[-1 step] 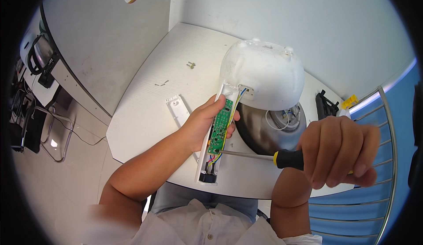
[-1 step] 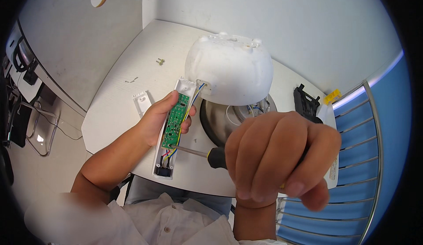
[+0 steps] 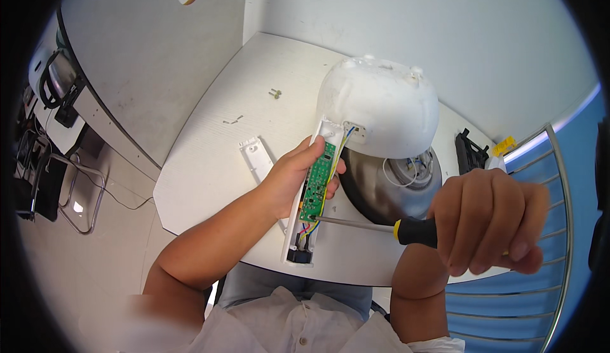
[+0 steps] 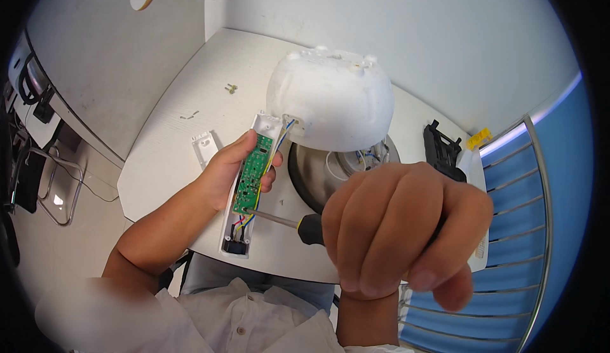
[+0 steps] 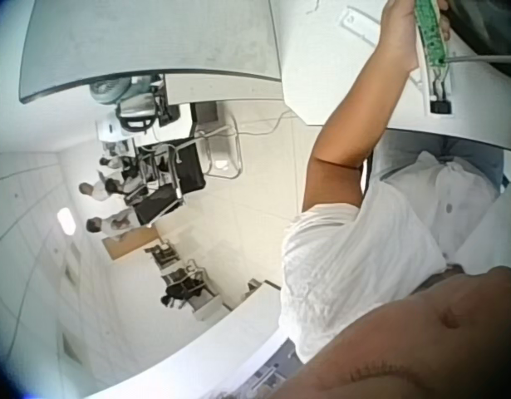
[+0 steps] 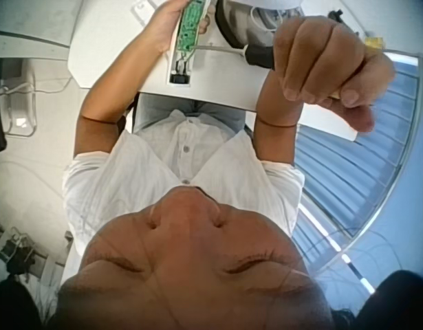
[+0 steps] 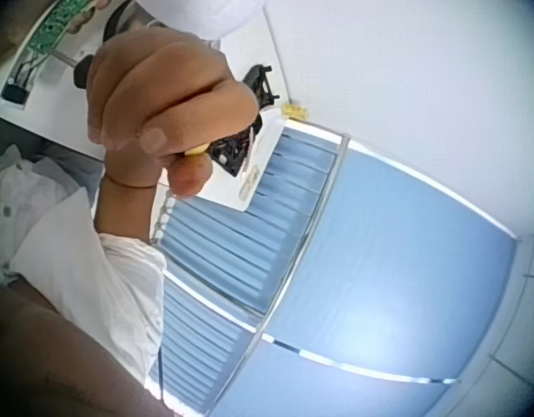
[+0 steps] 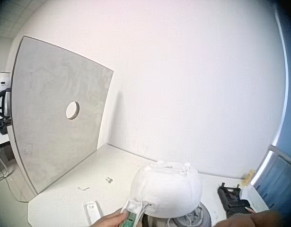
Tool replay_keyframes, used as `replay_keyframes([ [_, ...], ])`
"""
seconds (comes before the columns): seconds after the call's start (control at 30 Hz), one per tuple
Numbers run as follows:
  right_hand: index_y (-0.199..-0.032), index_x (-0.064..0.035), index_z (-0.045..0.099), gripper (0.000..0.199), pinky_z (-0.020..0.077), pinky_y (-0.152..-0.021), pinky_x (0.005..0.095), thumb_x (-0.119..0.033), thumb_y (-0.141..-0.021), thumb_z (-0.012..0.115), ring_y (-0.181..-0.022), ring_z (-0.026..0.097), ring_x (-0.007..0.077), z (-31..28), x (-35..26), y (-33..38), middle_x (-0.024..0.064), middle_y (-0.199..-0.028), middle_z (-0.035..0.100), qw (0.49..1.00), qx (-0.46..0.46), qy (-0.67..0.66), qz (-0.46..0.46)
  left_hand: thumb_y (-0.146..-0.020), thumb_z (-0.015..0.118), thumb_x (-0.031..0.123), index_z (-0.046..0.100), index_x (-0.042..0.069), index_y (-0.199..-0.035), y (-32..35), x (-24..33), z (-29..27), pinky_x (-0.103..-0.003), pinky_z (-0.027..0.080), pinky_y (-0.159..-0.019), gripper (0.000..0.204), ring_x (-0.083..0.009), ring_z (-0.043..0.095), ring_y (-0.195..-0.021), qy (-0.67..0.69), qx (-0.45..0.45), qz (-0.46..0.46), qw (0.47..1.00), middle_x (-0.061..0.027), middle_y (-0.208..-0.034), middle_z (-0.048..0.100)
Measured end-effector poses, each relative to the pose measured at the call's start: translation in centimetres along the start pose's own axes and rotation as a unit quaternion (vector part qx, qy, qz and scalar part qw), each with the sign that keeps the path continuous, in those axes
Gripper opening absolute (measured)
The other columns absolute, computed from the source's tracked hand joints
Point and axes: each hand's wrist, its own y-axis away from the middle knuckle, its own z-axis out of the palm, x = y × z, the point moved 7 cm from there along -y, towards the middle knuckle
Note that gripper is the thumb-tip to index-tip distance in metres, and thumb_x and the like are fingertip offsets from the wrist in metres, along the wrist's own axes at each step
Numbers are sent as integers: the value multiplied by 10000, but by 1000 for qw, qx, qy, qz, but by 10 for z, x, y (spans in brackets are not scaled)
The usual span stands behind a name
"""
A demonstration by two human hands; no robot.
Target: The person uses a screwdriver to tighten screws on a green circuit board attached to a white plastic housing. They then place a white plastic cover over the circuit board and press it into place.
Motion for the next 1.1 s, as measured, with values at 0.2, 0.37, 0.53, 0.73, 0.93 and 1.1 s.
replay_keyframes([
  [0.2,-789,-24,481,181,485,-365,243,-152,-846,595,-418,548,169,8,0,-1,118,-573,554,999,-34,-27,-3,-888,441,465,462,129,-1056,0,-1,-3,-280,488,-537,376,-171,566,-639,1,4,-7,1000,-81,-866,584],
  [0.37,-729,-7,473,202,463,-339,253,-118,-828,609,-390,523,181,10,-1,-1,134,-554,542,998,-31,-60,-11,-885,442,471,477,119,-1052,-2,-3,-3,-278,485,-538,390,-168,564,-637,9,0,-11,1000,-82,-865,584],
  [0.53,-658,-6,455,238,432,-311,263,-86,-809,621,-364,494,193,15,0,-4,146,-536,527,994,-51,-96,0,-883,438,481,488,105,-1052,-2,-4,-5,-277,484,-545,414,-168,561,-642,11,6,-18,1000,-81,-867,583],
  [0.73,-643,-7,456,244,429,-302,269,-88,-802,623,-359,501,202,11,0,-2,151,-530,527,991,-66,-113,7,-886,427,486,490,101,-1056,-2,-3,-6,-279,482,-548,425,-168,558,-647,14,0,-16,1000,-78,-868,583],
  [0.93,-646,-12,467,232,451,-311,272,-99,-814,601,-366,517,210,9,-2,-2,154,-535,537,991,-79,-109,12,-888,426,482,488,100,-1066,-3,-3,-4,-282,487,-553,426,-170,562,-649,16,-14,-19,1000,-82,-870,583],
  [1.1,-652,-11,480,231,466,-323,272,-117,-826,588,-377,529,208,5,0,-1,148,-543,545,987,-102,-121,0,-890,433,467,483,101,-1077,-2,-3,-4,-282,496,-555,414,-171,570,-657,21,-14,-21,999,-87,-872,587],
])
